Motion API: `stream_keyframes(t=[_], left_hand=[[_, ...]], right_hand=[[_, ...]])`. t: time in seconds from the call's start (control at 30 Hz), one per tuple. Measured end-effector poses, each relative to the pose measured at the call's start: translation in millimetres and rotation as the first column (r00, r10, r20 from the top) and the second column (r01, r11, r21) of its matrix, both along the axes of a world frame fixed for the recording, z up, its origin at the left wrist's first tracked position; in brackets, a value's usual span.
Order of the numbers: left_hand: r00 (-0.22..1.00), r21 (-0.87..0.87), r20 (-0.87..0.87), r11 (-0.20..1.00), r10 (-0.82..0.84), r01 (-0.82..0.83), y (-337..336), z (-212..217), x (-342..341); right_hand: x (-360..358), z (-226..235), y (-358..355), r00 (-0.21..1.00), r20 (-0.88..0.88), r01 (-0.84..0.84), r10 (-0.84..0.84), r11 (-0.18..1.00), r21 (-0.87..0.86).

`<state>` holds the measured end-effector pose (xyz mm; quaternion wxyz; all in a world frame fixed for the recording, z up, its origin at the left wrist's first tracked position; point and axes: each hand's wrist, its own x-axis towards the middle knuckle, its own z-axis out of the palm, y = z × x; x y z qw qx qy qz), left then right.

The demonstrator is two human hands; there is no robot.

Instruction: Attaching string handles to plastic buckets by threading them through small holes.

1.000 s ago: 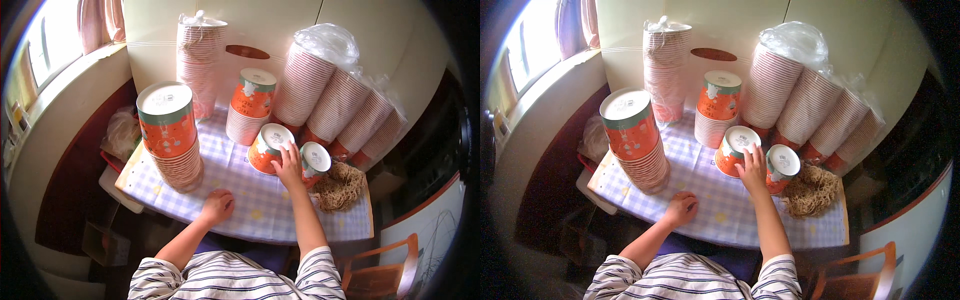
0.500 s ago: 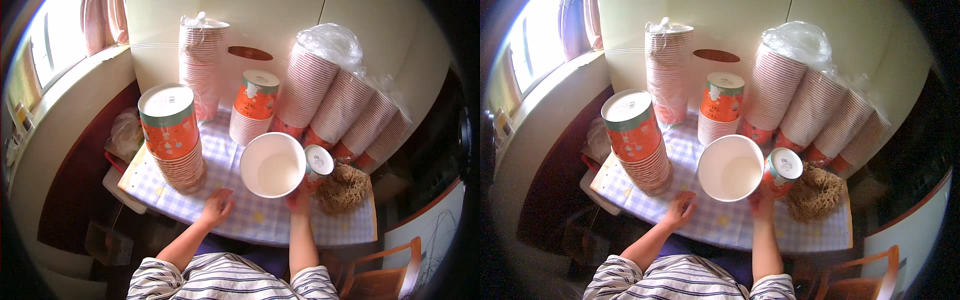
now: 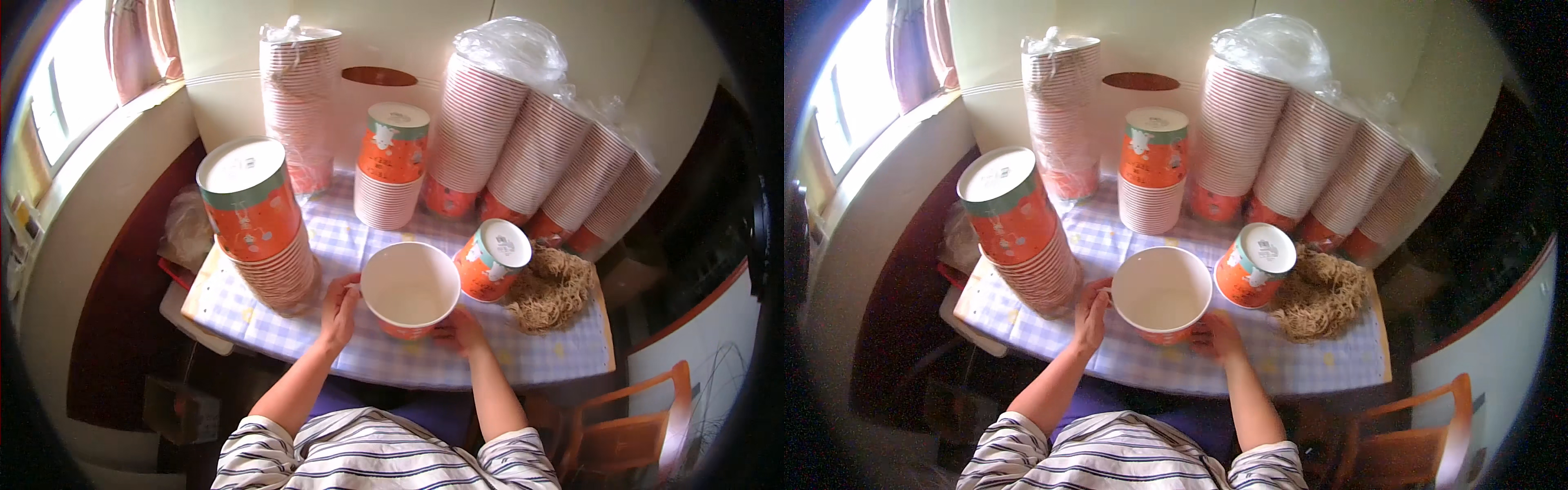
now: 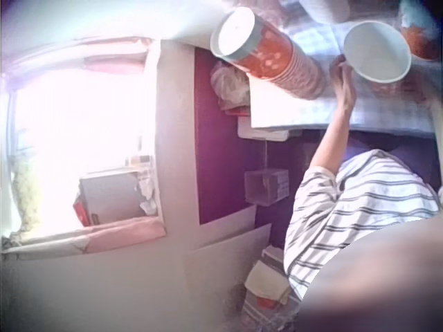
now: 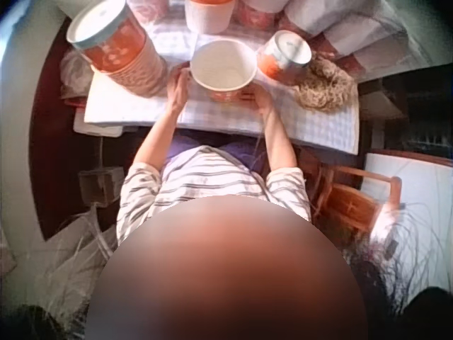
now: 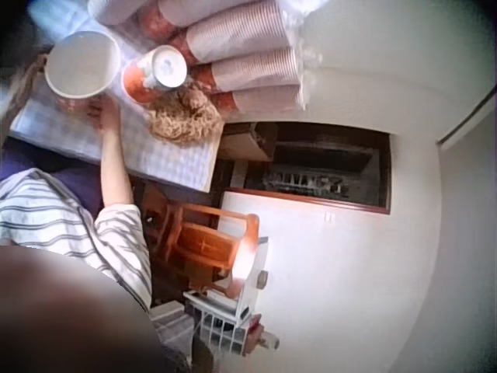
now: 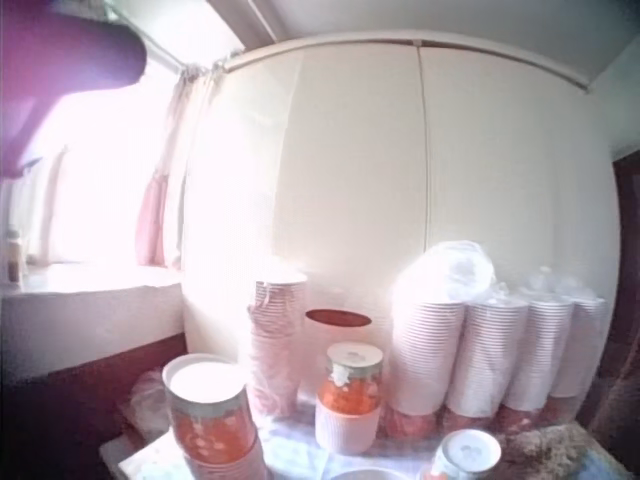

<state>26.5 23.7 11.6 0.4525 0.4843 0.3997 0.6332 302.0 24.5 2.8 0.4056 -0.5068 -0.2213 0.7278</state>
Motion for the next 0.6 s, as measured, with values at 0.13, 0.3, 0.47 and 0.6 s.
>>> stream_keyframes(t=[0.13, 0.3, 0.47, 0.6], left_hand=[[0.993, 0.072, -0.109, 0.996, 0.051, -0.043, 0.9, 7.3, 9.2], [0.978, 0.106, -0.189, 0.992, 0.089, -0.070, 2.6, -31.8, 0.7], [0.971, 0.115, -0.217, 0.990, 0.106, -0.082, 3.4, -37.2, 3.1], [0.965, 0.148, -0.230, 0.985, 0.126, -0.093, 4.5, -40.0, 4.8]], right_hand=[[36.2, 5.6, 1.7, 0.238, 0.939, -0.349, -0.249, 0.880, 0.322], [91.4, 16.8, -8.4, 0.037, 0.898, -0.343, -0.439, 0.838, 0.424], [123.2, 16.6, -11.9, -0.062, 0.918, -0.317, -0.392, 0.880, 0.354], [117.0, 11.7, -2.5, -0.072, 0.938, -0.391, -0.339, 0.875, 0.286]])
